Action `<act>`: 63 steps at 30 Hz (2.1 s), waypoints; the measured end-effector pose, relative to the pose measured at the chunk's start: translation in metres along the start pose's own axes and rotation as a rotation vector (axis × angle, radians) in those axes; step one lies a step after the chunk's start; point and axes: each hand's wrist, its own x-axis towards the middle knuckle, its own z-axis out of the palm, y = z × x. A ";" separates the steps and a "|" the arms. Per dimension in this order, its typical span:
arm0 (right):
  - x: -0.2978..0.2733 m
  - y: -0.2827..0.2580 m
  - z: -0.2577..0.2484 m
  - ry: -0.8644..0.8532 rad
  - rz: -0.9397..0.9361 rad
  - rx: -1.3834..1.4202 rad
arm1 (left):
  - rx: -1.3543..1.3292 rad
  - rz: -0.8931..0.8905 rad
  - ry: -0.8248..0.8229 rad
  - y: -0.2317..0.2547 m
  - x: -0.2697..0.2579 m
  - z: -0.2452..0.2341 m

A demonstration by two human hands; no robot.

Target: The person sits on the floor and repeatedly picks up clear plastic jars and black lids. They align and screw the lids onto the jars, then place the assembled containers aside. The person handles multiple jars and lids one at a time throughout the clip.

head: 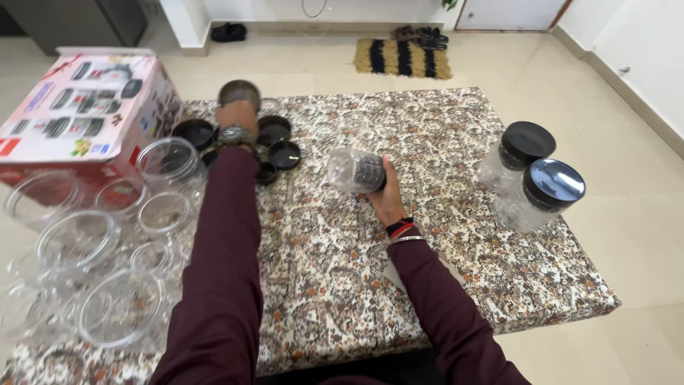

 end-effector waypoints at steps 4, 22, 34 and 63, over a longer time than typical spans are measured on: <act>0.003 -0.001 0.001 -0.002 0.023 0.064 | 0.023 -0.032 -0.023 -0.005 0.011 -0.026; -0.002 -0.008 0.007 0.058 0.065 -0.056 | 0.273 -0.252 -0.392 0.000 0.000 -0.072; 0.010 0.001 0.000 0.020 0.031 0.001 | -0.504 -0.173 0.138 0.032 0.031 0.013; -0.018 -0.013 0.032 0.029 -0.367 -1.181 | -0.419 0.423 0.119 0.079 -0.130 0.142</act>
